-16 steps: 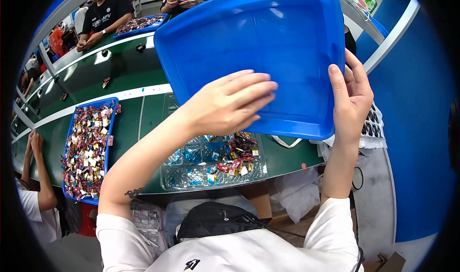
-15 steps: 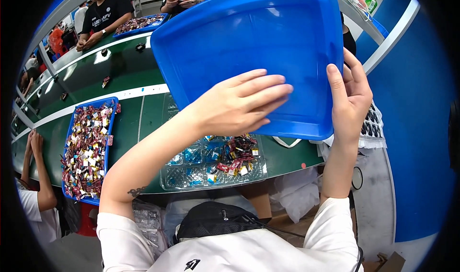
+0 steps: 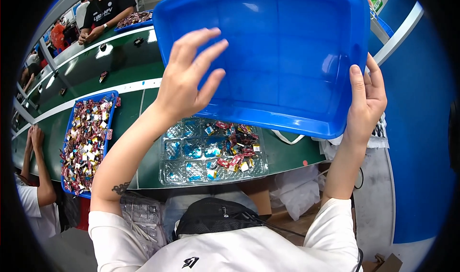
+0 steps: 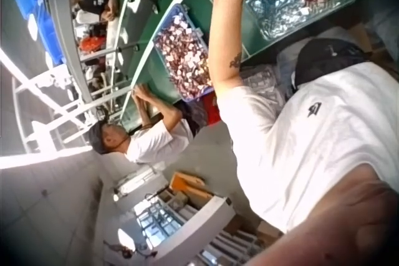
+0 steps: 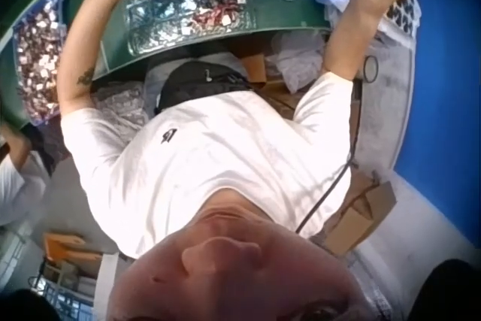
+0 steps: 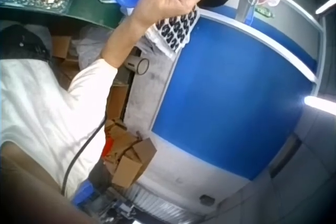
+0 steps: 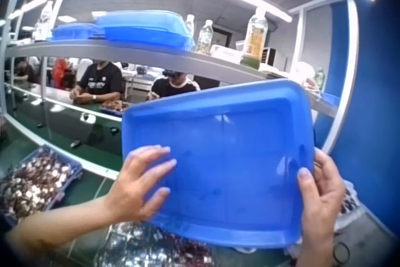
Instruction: Sorting small electronic components from a central pile into a blue plastic tray.
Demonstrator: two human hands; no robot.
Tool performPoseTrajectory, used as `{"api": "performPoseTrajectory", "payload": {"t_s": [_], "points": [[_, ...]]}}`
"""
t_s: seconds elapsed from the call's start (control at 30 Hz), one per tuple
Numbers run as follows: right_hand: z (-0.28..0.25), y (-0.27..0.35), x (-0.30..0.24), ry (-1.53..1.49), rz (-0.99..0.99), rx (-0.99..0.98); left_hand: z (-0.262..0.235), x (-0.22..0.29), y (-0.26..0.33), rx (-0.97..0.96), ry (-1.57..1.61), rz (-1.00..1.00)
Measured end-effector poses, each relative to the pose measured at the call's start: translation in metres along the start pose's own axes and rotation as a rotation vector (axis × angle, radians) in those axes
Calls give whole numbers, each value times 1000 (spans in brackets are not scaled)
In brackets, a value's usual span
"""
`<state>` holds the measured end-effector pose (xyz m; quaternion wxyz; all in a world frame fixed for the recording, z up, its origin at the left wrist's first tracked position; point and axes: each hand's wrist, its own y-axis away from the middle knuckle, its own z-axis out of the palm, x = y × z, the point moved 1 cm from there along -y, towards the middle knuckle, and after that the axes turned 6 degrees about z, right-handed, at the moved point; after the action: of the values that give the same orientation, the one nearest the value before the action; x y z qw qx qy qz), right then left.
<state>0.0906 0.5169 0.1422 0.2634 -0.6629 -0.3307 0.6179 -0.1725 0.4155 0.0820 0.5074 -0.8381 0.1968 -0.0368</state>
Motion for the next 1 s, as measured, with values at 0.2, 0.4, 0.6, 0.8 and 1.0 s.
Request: {"api": "performPoseTrajectory", "payload": {"t_s": [0.2, 0.4, 0.6, 0.8, 1.0], "points": [[7, 7, -4, -13, -35, 57, 23, 16, 18, 103, 192, -210], [6, 4, -1, 55, -50, 109, 14, 6, 9, 141, 34, -86], [6, 7, 1, -5, -75, 142, 30, 10, 38, -13, 167, -264], [11, 7, 5, -5, -57, 143, 16, 6, 10, 146, 119, -199], [22, 14, 1, -37, -66, 127, 25, 14, -22, 143, 51, -109]]}}
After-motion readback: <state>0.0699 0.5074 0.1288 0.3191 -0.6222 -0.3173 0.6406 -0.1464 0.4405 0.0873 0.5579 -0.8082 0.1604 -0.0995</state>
